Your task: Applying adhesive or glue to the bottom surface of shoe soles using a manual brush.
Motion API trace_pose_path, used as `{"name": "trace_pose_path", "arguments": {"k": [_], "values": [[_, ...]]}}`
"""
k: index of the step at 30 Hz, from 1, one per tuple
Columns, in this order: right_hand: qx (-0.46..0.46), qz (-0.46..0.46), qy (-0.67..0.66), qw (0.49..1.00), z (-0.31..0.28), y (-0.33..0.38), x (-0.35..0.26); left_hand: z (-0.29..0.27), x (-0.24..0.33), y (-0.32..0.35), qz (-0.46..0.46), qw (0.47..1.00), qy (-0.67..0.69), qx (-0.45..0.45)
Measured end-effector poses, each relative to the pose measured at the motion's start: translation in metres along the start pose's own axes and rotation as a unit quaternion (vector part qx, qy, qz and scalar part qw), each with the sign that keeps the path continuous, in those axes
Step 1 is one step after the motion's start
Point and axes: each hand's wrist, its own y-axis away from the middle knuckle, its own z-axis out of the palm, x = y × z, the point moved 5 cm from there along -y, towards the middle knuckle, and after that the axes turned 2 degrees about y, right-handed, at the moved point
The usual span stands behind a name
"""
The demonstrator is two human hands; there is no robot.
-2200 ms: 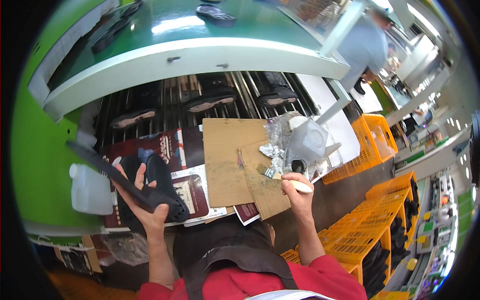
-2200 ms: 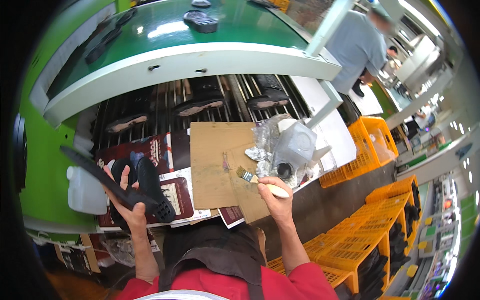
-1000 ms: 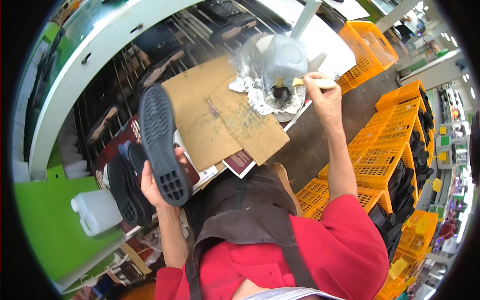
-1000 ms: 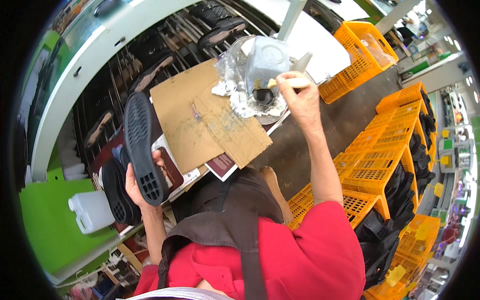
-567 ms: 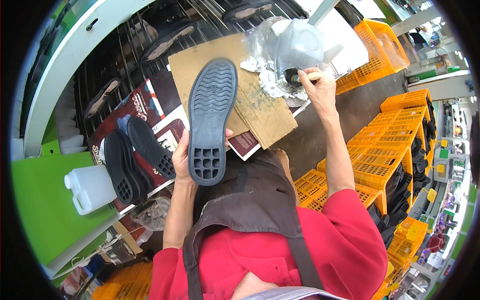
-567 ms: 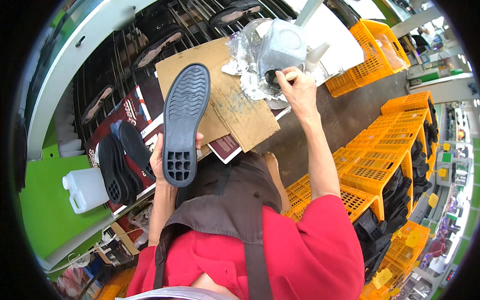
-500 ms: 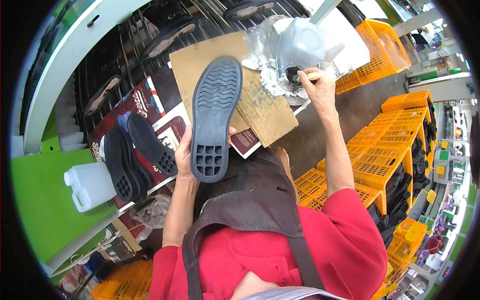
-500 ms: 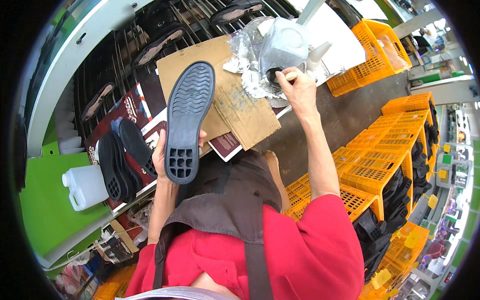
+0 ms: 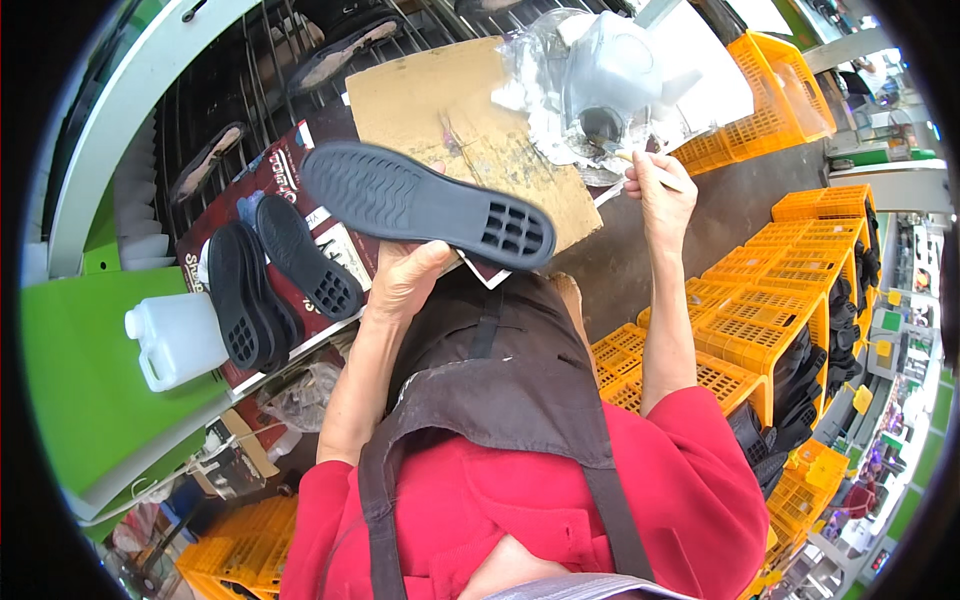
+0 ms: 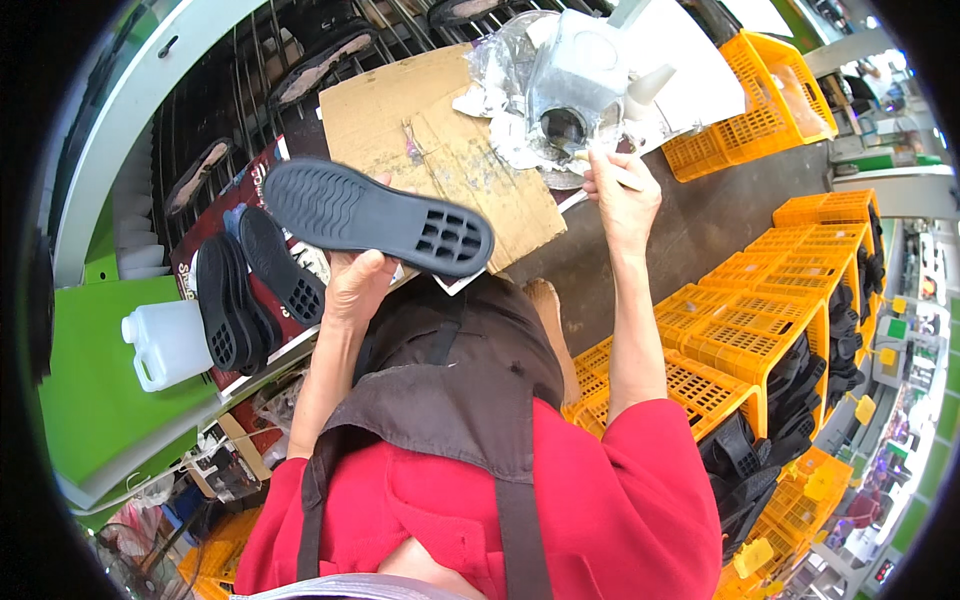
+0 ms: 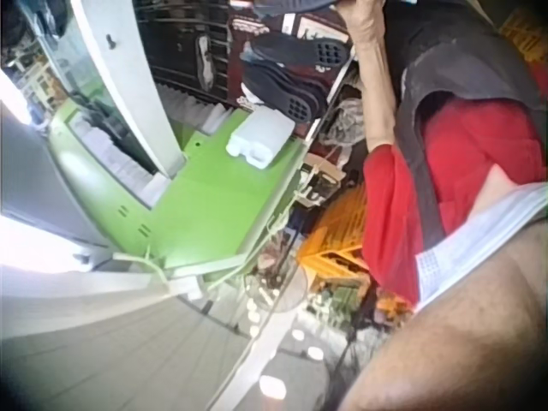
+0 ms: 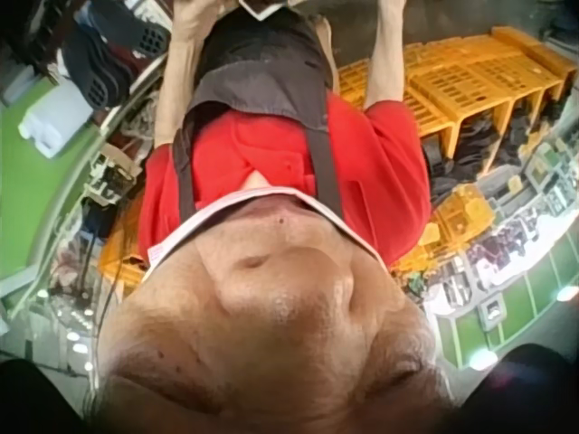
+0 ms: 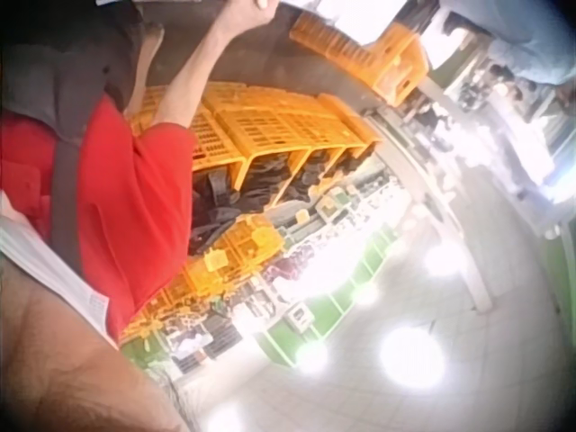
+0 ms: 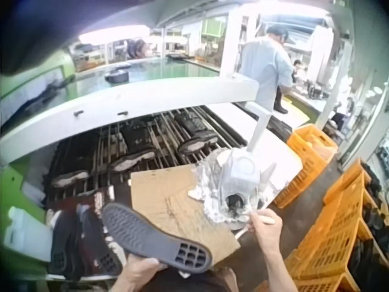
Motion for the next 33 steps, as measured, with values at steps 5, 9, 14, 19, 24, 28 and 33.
{"name": "trace_pose_path", "arguments": {"k": [5, 9, 14, 19, 24, 28, 33], "values": [[0.023, -0.016, -0.012, 1.0, -0.01, 0.013, -0.004, -0.009, 0.0, 0.005, 0.049, 0.995, -0.054, 0.075], [0.02, -0.042, -0.058, 0.997, -0.009, 0.016, -0.006, 0.001, 0.004, 0.005, 0.061, 0.992, -0.075, 0.079], [-0.055, -0.106, 0.058, 0.991, -0.006, 0.004, -0.005, -0.005, 0.003, 0.005, 0.059, 0.989, -0.107, 0.085], [-0.206, -0.232, 0.214, 0.926, -0.002, -0.002, -0.035, -0.007, 0.005, 0.002, 0.049, 0.987, -0.124, 0.087], [-0.287, -0.197, 0.247, 0.904, -0.012, -0.011, -0.051, -0.008, 0.009, -0.002, 0.039, 0.986, -0.134, 0.094], [-0.304, -0.2, 0.246, 0.899, -0.022, -0.01, -0.071, -0.015, 0.013, -0.004, 0.018, 0.976, -0.18, 0.117], [-0.204, -0.029, 0.106, 0.973, -0.038, -0.014, -0.056, 0.013, 0.04, -0.013, 0.124, 0.954, -0.264, 0.074]]}}
